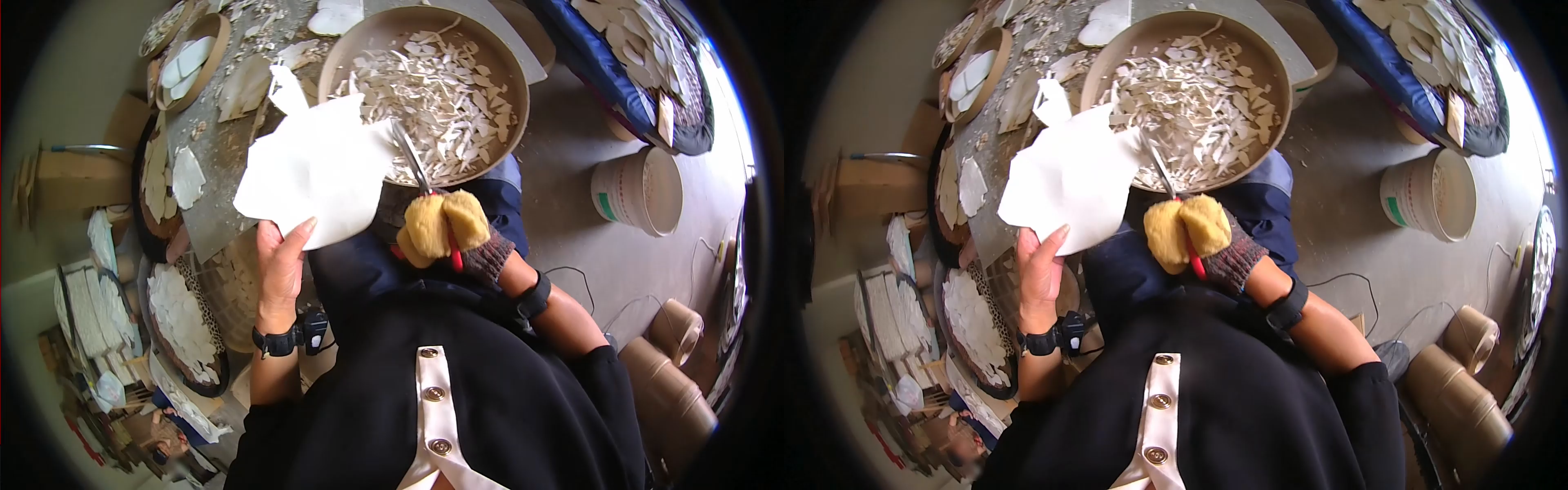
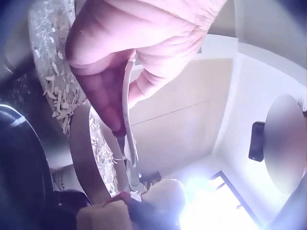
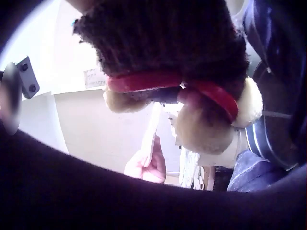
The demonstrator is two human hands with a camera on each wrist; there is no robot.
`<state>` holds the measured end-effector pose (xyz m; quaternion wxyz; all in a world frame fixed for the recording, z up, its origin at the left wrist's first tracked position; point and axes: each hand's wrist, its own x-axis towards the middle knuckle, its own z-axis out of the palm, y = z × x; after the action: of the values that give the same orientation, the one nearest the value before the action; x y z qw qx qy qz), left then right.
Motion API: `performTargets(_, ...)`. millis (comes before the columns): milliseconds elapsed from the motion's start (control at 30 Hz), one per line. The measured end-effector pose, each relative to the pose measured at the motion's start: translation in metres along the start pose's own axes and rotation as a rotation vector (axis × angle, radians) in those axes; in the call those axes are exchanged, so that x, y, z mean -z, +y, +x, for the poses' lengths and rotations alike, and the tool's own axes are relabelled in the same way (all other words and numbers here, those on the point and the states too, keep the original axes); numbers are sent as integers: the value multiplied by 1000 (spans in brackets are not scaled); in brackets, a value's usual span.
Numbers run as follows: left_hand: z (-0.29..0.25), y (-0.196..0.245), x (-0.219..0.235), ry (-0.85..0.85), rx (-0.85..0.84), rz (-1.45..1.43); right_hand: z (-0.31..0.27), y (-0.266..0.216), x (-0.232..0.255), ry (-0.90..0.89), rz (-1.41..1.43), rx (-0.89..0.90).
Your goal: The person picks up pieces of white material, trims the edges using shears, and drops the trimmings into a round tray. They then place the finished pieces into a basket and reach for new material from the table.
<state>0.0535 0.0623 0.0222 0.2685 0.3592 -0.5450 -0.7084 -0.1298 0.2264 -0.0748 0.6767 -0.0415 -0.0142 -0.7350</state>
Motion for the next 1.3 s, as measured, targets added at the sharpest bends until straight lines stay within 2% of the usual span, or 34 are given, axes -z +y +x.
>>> performTargets(100,6,6,0,92,-63,-65,2,3,-3,-58,89,-33)
performTargets(167,7,11,2,73,-50,-75,4,3,5,-58,79,2)
performTargets(267,5,14,5,8,-38,-37,11,3,5,-149,304,-57)
performTargets(367,2,16,10,-87,15,18,6,-4,-19,10,645,-140)
performTargets(400,4,14,17,-101,37,18,6,-3,-12,-13,547,-129)
performTargets(433,6,14,22,-116,57,19,2,-3,-5,3,288,-87)
performTargets(500,10,16,21,-19,-1,-38,-2,-4,2,61,-256,-30)
performTargets(533,12,18,20,27,-29,-68,-4,-6,5,-4,-194,-67)
performTargets(600,19,21,20,62,-64,-62,-2,-9,-13,25,10,-188)
performTargets(700,28,30,23,36,-57,-54,-9,-18,-29,66,-521,-175)
performTargets(833,38,38,27,-12,-24,-46,-13,-25,-35,163,-355,-253)
performTargets(967,43,38,27,-16,-13,-55,-20,-28,-17,179,-312,-251)
performTargets(1000,43,38,27,-17,-7,-67,-20,-31,-23,98,-576,-222)
performTargets(1100,44,40,28,-41,25,-30,-22,-34,-38,243,-729,-259)
performTargets(1200,46,42,28,-76,25,-34,-18,-36,-43,184,-1125,-231)
performTargets(1300,44,44,32,-57,79,-35,-20,-35,-41,202,-1163,-218)
